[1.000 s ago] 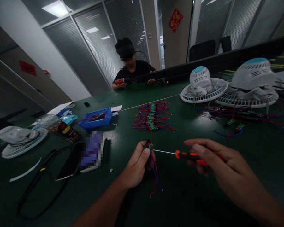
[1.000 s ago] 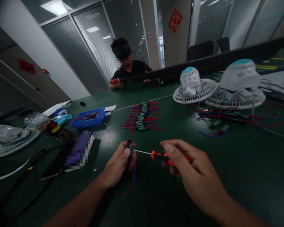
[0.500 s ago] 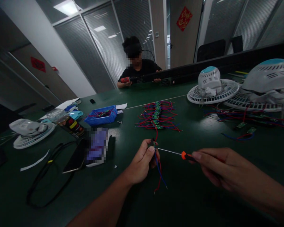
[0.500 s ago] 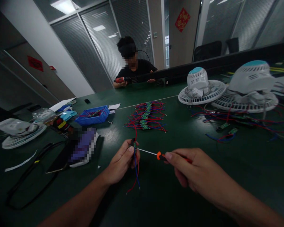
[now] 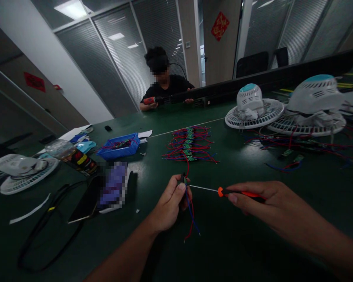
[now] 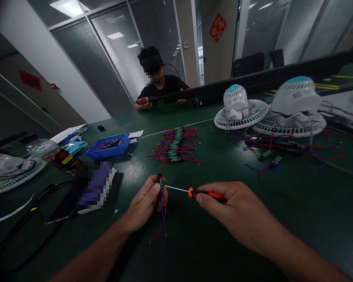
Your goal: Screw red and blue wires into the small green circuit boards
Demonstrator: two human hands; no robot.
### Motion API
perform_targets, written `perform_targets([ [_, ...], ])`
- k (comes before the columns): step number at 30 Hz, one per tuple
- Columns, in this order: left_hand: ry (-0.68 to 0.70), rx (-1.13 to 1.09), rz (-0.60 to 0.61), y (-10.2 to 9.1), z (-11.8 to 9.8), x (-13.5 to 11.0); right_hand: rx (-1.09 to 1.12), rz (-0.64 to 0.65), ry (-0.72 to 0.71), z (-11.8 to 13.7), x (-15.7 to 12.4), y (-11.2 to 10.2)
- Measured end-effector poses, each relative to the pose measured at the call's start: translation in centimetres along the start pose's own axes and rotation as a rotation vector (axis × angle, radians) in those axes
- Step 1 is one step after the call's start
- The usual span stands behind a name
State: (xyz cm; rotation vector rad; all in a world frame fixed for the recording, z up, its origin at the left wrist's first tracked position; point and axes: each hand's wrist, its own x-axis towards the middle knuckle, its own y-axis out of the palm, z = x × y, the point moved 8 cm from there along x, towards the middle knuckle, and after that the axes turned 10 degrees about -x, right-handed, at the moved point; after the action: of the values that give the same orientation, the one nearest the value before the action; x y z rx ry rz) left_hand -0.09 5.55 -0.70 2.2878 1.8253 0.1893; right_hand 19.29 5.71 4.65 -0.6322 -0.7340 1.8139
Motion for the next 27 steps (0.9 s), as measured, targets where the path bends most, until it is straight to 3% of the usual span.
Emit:
perform_targets([
  [8,-0.014,-0.012,-0.026,-0.2,0.0,0.0,0.006,-0.076,-0.035,0.0,-0.3,-0.5],
  [20,0.006,0.050,-0.026,0.0,-0.1,0.0,-0.174,-0.199,-0.071,-0.3,-0.4,-0.2],
  [27,0.029,0.028,-0.010,0.1,-0.3,-0.1,0.058,-0.187,0.062,-0.8,0.0,-0.5],
])
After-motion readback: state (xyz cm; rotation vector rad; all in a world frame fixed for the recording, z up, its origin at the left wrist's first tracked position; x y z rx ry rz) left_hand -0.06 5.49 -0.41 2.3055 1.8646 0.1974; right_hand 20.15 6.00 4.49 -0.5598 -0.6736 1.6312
